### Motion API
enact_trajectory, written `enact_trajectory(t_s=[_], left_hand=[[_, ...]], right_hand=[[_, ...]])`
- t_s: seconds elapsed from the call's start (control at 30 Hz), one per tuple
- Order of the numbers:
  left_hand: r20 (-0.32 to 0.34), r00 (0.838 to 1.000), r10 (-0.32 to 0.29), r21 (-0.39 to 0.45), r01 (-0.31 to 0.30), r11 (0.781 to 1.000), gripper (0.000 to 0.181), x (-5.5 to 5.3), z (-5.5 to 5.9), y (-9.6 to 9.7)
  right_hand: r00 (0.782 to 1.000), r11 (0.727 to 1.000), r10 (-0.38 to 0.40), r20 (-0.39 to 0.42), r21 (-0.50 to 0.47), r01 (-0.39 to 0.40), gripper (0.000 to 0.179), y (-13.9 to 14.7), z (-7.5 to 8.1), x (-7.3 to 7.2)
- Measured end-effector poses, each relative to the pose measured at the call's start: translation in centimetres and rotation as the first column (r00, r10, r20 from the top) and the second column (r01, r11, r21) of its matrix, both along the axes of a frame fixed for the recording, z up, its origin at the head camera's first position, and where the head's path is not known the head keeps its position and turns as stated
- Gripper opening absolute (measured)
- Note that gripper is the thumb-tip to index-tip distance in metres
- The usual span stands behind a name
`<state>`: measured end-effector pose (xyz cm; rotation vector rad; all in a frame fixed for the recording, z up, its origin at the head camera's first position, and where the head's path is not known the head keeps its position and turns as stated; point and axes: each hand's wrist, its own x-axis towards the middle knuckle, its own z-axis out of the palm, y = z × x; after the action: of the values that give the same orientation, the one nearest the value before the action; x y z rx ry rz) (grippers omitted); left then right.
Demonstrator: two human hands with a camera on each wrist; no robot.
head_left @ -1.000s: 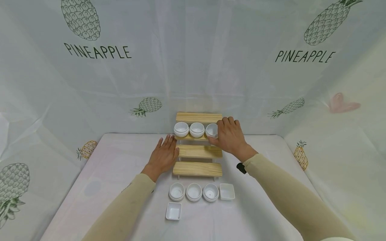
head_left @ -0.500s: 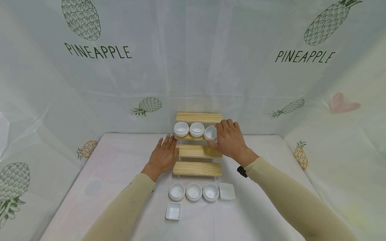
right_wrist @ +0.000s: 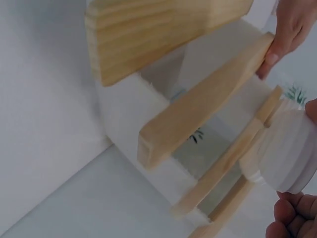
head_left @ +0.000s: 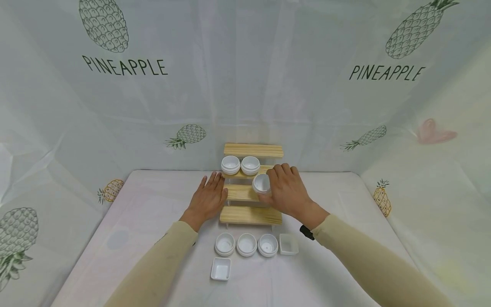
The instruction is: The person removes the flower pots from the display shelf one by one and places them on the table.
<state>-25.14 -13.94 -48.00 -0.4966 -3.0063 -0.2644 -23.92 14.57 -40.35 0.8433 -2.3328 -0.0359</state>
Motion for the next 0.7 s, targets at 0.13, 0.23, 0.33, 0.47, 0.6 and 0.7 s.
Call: enact_trajectory(t_s=[0.13, 0.23, 0.33, 0.47, 0.6, 0.7], left_hand=[[-0.001, 1.000, -0.004, 0.007, 0.004, 1.000, 0.065, 0.0, 0.1, 0.0], [0.007, 1.000, -0.003, 0.004, 0.003, 1.000, 0.065, 0.0, 0.1, 0.0], [0.012, 1.000, -0.002, 0.002, 0.002, 1.000, 0.065, 0.0, 0.0, 0.0], [0.003, 1.000, -0.004, 0.007, 0.004, 1.000, 0.065, 0.0, -0.1, -0.1], [-0.012, 1.000, -0.009, 0.013, 0.009, 1.000, 0.065, 0.0, -0.1, -0.1], [-0.013, 1.000, -0.010, 0.012, 0.010, 1.000, 0.066, 0.0, -0.1, -0.1]], right_hand=[[1.000, 1.000, 0.012, 0.015, 0.008, -0.012, 0.060, -0.4, -0.4, 1.0], [1.000, 1.000, 0.024, 0.012, 0.011, -0.024, 0.061, -0.6, -0.8, 1.8], [0.999, 0.999, 0.047, 0.013, 0.012, -0.047, 0.061, -0.9, -1.2, 2.6], [0.997, 0.996, 0.082, 0.012, 0.025, -0.082, 0.062, -1.3, -1.9, 3.7], [0.993, 0.993, 0.114, 0.014, 0.029, -0.114, 0.063, -1.6, -2.8, 4.8], [0.990, 0.990, 0.140, 0.020, 0.025, -0.141, 0.062, -1.8, -3.5, 5.8]])
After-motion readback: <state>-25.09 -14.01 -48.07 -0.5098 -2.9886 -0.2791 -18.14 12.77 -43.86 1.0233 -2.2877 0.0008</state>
